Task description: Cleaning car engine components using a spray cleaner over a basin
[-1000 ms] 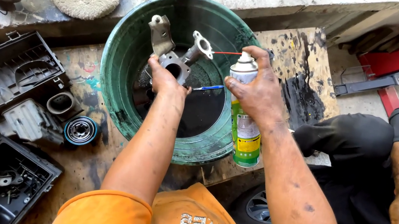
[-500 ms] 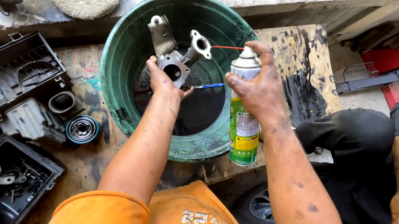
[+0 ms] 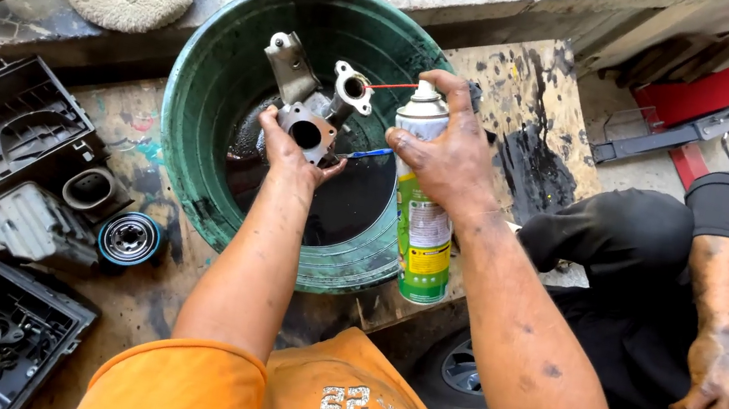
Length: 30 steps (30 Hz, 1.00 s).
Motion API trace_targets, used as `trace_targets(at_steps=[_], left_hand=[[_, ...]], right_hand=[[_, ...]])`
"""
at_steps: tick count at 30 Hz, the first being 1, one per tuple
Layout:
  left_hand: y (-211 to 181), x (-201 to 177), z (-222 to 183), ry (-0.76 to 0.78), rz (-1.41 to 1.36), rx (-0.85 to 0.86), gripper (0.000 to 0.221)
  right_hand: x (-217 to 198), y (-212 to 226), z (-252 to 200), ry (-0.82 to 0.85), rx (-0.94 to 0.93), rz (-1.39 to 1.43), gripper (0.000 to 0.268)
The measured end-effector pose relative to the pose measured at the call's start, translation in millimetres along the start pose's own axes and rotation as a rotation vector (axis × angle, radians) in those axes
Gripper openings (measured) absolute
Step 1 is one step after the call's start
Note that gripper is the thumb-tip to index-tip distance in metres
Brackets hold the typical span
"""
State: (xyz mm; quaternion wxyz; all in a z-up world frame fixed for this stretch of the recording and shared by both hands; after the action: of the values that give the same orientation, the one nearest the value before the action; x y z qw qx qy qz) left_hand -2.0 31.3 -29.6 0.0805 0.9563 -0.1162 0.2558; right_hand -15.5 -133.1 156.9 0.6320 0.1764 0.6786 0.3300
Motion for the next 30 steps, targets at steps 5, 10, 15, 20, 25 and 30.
trace_targets(at_steps=[5, 10, 15, 20, 25, 30], left_hand=[[-4.3, -12.3, 13.3, 0.043, 0.021, -0.034, 0.090], [-7.9, -19.5, 33.1, 0.093, 0.005, -0.053, 0.093], [-10.3, -23.9, 35.5, 0.104, 0.010, -0.044, 0.098], [-11.8, -27.1, 33.4, 0.128, 0.028, -0.029, 0.098], [-14.3, -21.7, 33.5, 0.110, 0.039, -0.001, 0.098], [-15.8, -18.3, 35.3, 0.096, 0.037, 0.016, 0.098]], right_hand=[[-4.7, 13.2, -7.5, 0.078, 0.026, -0.050, 0.069], [-5.7, 18.6, -11.1, 0.053, -0.013, -0.026, 0.068], [-10.7, 28.0, -12.5, 0.076, -0.022, -0.047, 0.068], [-9.7, 27.7, -13.9, 0.072, -0.034, -0.078, 0.069], [2.9, 19.6, -11.9, 0.103, -0.035, -0.122, 0.068], [9.9, 7.1, -7.1, 0.089, -0.032, -0.099, 0.067]])
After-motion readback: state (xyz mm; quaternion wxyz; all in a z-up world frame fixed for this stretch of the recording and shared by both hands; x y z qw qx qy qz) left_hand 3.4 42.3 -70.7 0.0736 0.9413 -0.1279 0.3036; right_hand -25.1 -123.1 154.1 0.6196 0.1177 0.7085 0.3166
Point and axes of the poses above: each hand's wrist, its own z-axis towards the middle knuckle, its own x-axis out of the palm, y = z × x, the point moved 1 cm from there along z, towards the middle knuckle, and after that the axes turned 14 degrees about -x, right-handed, at the moved point
